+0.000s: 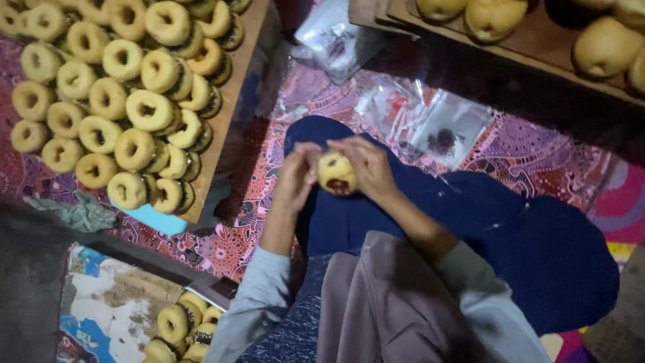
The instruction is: The person sits on the floor and repeatedly picks up round buns from a wooden board, places them into clear plastic bags, and sets the packaged buns into a white crate. The person handles the buns and bags by hand.
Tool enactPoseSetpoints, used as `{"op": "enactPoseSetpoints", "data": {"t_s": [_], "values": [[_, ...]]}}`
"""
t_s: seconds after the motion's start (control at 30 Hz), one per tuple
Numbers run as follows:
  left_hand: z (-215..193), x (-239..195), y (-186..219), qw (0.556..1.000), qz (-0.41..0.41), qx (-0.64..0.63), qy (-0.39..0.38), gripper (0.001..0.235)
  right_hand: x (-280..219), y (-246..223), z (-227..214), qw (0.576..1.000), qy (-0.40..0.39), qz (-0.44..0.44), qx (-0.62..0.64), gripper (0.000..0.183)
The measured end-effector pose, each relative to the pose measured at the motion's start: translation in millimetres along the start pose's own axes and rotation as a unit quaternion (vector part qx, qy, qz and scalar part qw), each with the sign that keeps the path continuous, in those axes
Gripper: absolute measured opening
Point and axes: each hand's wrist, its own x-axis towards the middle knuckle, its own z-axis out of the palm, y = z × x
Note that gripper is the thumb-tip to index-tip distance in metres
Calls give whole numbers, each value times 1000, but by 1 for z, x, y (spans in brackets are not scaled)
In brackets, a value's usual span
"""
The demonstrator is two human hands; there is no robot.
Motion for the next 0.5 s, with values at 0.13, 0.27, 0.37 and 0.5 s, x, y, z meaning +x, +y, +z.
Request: {"op": "enactPoseSetpoints", "data": {"t_s": [0.13, 0.27, 0.37, 0.5], "values": [[54, 8, 50, 968, 129, 216, -20, 27, 38, -55, -25, 988, 9, -150, -27, 28], [84, -2, 69, 876, 351, 331, 10, 22, 53, -84, -39, 963, 94, -239, -81, 17], [77, -24, 47, 905, 336, 239, 103, 19, 34, -65, -25, 961, 151, -220, -71, 11], [52, -23, 4, 763, 277, 540, 224, 20, 1, 23, 0, 990, 96, -6, -104, 22]]}}
